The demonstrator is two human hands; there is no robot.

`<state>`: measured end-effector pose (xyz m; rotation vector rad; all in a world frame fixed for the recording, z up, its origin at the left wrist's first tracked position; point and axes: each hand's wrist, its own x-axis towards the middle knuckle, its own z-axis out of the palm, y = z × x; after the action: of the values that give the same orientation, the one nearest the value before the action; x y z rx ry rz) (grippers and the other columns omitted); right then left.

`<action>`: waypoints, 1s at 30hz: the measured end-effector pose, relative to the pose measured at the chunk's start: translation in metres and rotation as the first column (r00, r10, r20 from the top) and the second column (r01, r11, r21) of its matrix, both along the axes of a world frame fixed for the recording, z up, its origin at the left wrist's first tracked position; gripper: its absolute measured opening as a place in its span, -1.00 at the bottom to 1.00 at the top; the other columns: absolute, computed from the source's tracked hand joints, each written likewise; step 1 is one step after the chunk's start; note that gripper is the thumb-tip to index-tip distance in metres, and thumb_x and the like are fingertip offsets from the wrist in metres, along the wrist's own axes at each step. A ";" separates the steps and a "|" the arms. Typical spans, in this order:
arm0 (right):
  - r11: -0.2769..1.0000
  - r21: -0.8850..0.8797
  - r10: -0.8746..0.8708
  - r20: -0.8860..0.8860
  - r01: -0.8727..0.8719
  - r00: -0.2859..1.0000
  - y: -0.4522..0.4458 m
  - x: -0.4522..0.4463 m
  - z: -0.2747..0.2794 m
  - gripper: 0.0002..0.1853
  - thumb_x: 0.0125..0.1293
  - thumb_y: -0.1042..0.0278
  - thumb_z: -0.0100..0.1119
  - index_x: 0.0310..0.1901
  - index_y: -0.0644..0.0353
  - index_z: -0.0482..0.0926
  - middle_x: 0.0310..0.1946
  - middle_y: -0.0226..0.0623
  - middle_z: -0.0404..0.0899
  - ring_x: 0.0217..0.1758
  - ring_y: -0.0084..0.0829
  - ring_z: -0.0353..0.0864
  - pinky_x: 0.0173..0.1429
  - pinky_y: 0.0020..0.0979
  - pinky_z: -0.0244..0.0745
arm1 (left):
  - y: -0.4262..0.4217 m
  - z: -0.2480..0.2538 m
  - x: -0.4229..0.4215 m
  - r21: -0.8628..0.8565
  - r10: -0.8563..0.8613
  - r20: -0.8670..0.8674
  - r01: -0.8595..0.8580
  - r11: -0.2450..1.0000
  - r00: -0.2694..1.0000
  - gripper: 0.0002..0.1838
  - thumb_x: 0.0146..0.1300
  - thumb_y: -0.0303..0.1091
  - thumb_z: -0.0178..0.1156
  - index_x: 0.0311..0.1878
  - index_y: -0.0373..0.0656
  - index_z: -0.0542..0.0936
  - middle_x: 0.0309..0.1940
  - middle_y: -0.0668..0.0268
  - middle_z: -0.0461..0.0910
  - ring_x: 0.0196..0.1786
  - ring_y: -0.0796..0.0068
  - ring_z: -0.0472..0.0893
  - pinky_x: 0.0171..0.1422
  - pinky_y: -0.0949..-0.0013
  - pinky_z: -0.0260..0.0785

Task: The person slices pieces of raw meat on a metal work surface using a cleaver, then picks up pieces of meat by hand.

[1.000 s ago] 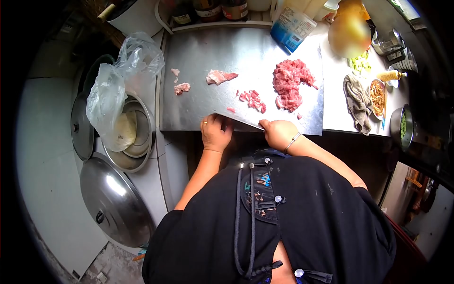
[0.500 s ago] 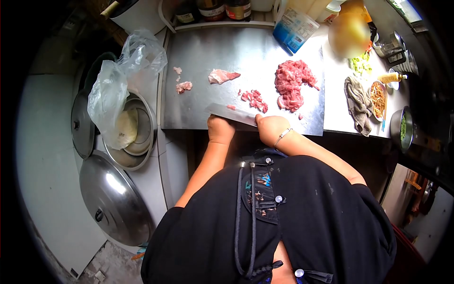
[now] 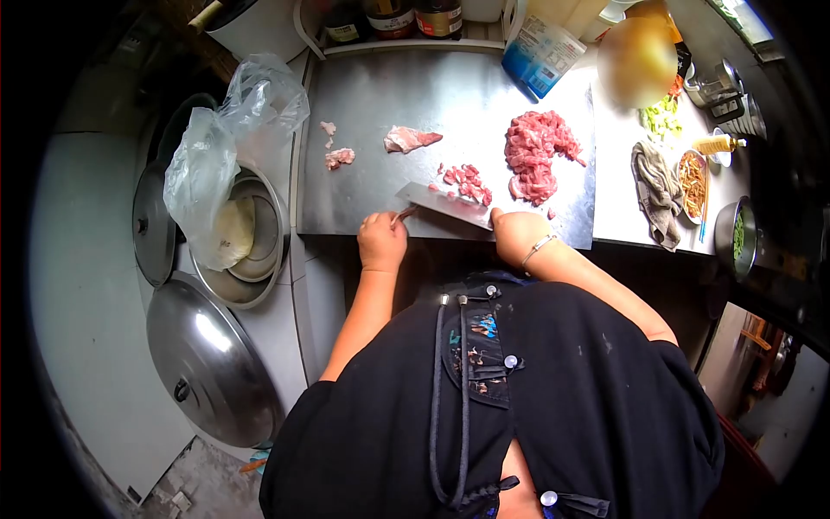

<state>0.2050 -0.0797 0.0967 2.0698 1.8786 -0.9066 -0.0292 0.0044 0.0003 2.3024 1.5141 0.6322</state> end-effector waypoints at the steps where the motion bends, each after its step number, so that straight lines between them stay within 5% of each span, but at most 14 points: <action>1: 1.000 -0.023 -0.001 -0.002 0.001 1.000 0.002 0.006 -0.002 -0.74 0.11 0.46 -0.04 -0.14 0.28 0.46 -0.40 0.00 0.62 -0.30 -0.04 0.63 -0.22 -0.13 0.51 | 0.000 0.003 -0.009 -0.009 -0.034 0.025 0.034 0.999 0.999 -0.90 -0.03 -0.42 0.21 -0.40 -0.18 0.60 -0.43 0.19 0.57 -0.33 0.11 0.55 -0.16 0.17 0.42; 13: 0.978 0.044 -0.179 -0.320 0.203 0.930 -0.015 0.017 -0.010 -0.77 0.18 0.34 -0.03 -0.23 0.28 0.55 -0.37 0.12 0.57 -0.22 0.06 0.56 -0.04 -0.10 0.43 | 0.004 0.020 0.021 -0.006 -0.105 0.320 0.113 0.994 0.942 -0.82 0.08 -0.53 0.16 -0.21 -0.15 0.61 -0.26 0.20 0.58 -0.23 0.17 0.59 -0.11 0.25 0.46; 15: 0.977 0.052 -0.179 -0.326 0.207 0.928 -0.021 0.020 -0.012 -0.77 0.18 0.34 -0.02 -0.23 0.28 0.55 -0.37 0.11 0.57 -0.22 0.05 0.56 -0.04 -0.10 0.43 | 0.008 0.025 0.023 0.132 -0.188 0.379 0.148 0.980 0.906 -0.75 0.04 -0.58 0.19 -0.16 -0.19 0.59 -0.16 0.20 0.58 -0.11 0.19 0.59 -0.03 0.31 0.47; 21: 0.978 0.058 -0.171 -0.322 0.200 0.931 -0.029 0.025 -0.013 -0.76 0.17 0.34 0.00 -0.21 0.29 0.55 -0.36 0.12 0.58 -0.21 0.06 0.56 -0.02 -0.09 0.43 | 0.000 0.016 0.015 0.050 -0.330 0.209 0.327 0.944 0.920 -0.59 -0.11 -0.49 0.33 -0.09 -0.14 0.57 -0.01 0.21 0.54 0.12 0.14 0.48 0.22 0.22 0.32; 27: 0.984 0.037 -0.155 -0.295 0.174 0.943 -0.030 0.025 -0.006 -0.73 0.17 0.35 -0.03 -0.17 0.27 0.55 -0.36 0.11 0.58 -0.21 0.04 0.57 -0.02 -0.09 0.43 | -0.007 0.027 0.003 0.003 -0.244 0.137 0.246 0.969 0.960 -0.51 -0.24 -0.35 0.43 -0.11 -0.13 0.58 0.07 0.24 0.49 0.21 0.12 0.38 0.30 0.19 0.23; 30: 0.983 0.038 -0.159 -0.312 0.180 0.937 -0.032 0.022 -0.003 -0.72 0.16 0.36 -0.03 -0.15 0.25 0.56 -0.36 0.09 0.59 -0.21 0.02 0.58 -0.02 -0.09 0.44 | -0.006 0.026 0.000 0.055 -0.299 0.127 0.294 0.954 0.946 -0.58 -0.14 -0.36 0.37 -0.11 -0.13 0.59 0.06 0.25 0.50 0.22 0.11 0.38 0.29 0.18 0.23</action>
<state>0.2273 -0.1121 0.0939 2.2684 1.9168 -1.2933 -0.0294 -0.0019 0.0265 2.3948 1.0753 0.7166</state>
